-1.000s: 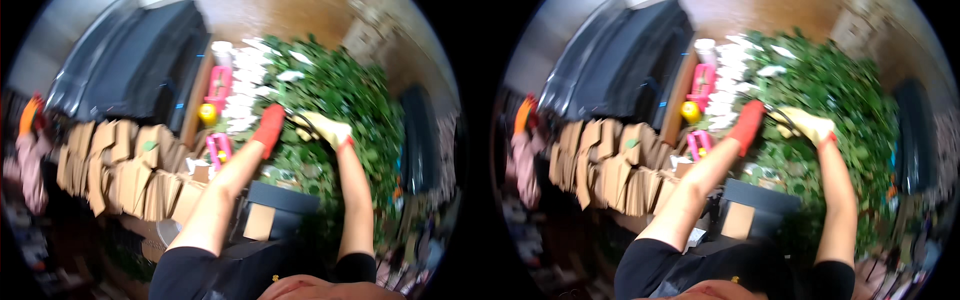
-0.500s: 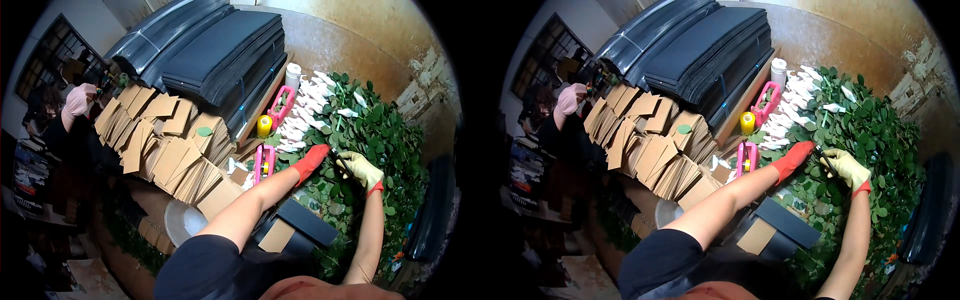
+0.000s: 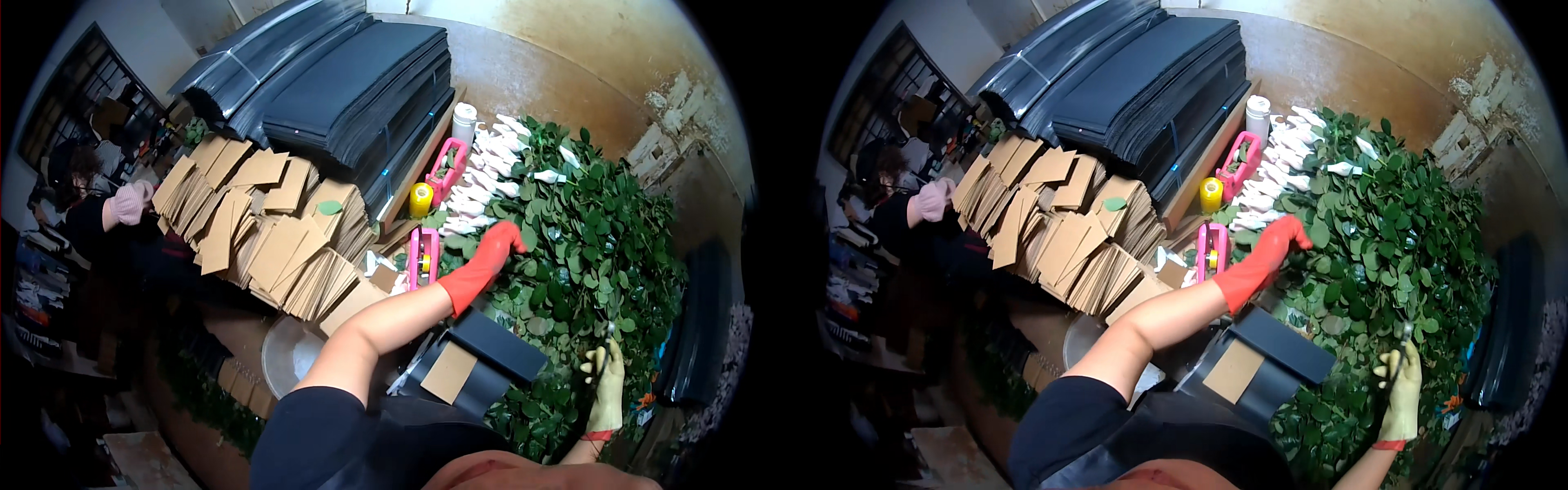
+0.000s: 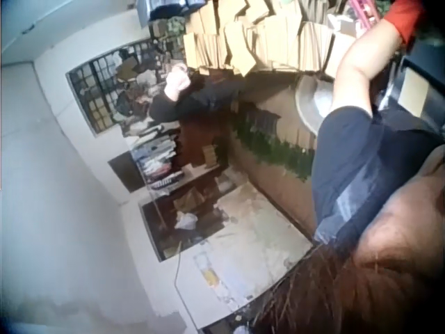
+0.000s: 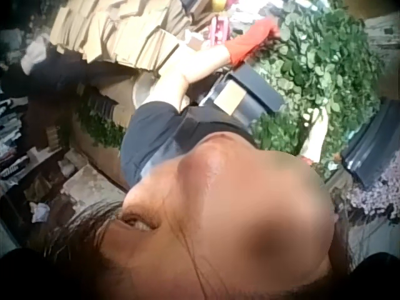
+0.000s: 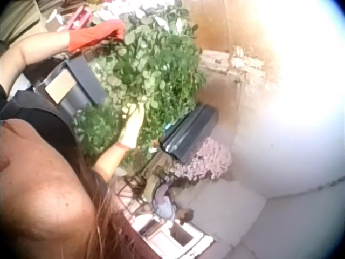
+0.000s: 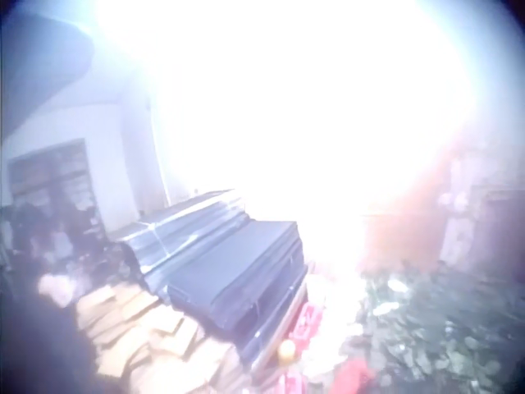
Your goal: The person gathers stems of foliage from a large pile, aligns them into a bundle, and inserts the bundle into a cardboard sleeve.
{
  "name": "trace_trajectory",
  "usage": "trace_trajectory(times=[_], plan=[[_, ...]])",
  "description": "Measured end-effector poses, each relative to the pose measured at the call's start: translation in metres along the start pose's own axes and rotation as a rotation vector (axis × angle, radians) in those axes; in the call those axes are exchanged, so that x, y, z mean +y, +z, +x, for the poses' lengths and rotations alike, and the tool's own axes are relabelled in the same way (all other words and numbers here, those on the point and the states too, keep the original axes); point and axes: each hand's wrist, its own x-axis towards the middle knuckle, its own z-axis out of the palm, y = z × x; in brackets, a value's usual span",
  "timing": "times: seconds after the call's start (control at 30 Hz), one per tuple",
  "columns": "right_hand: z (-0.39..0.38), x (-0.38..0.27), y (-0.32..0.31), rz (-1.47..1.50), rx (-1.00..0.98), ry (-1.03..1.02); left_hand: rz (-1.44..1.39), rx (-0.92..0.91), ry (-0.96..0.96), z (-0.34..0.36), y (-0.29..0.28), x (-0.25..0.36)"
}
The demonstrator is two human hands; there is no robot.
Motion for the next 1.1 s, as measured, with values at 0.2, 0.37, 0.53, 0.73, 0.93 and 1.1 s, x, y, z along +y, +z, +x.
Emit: trace_trajectory(times=[0.2, 0.37, 0.53, 0.73, 0.93, 1.1], plan=[[-0.003, 0.028, -0.049, 0.164, 0.078, -0.231, -0.161, 0.069, 0.077, -0.042, 0.027, 0.123], [-0.023, -0.020, -0.017, 0.213, -0.050, -0.272, -0.377, 0.084, -0.072, -0.074, 0.001, 0.113], [-0.039, -0.049, 0.017, 0.029, -0.118, -0.454, -0.365, -0.198, 0.586, -0.142, 0.046, 0.268], [-0.067, -0.092, 0.074, 0.028, -0.390, -0.573, 0.242, 0.120, 1.242, -0.251, -0.033, 0.310], [-0.071, -0.109, 0.102, -0.053, -0.476, -0.602, 0.670, 0.754, 1.155, -0.378, -0.138, 0.283], [-0.065, -0.114, 0.122, -0.060, -0.497, -0.582, 0.368, 1.612, 0.848, -0.500, -0.321, 0.267]])
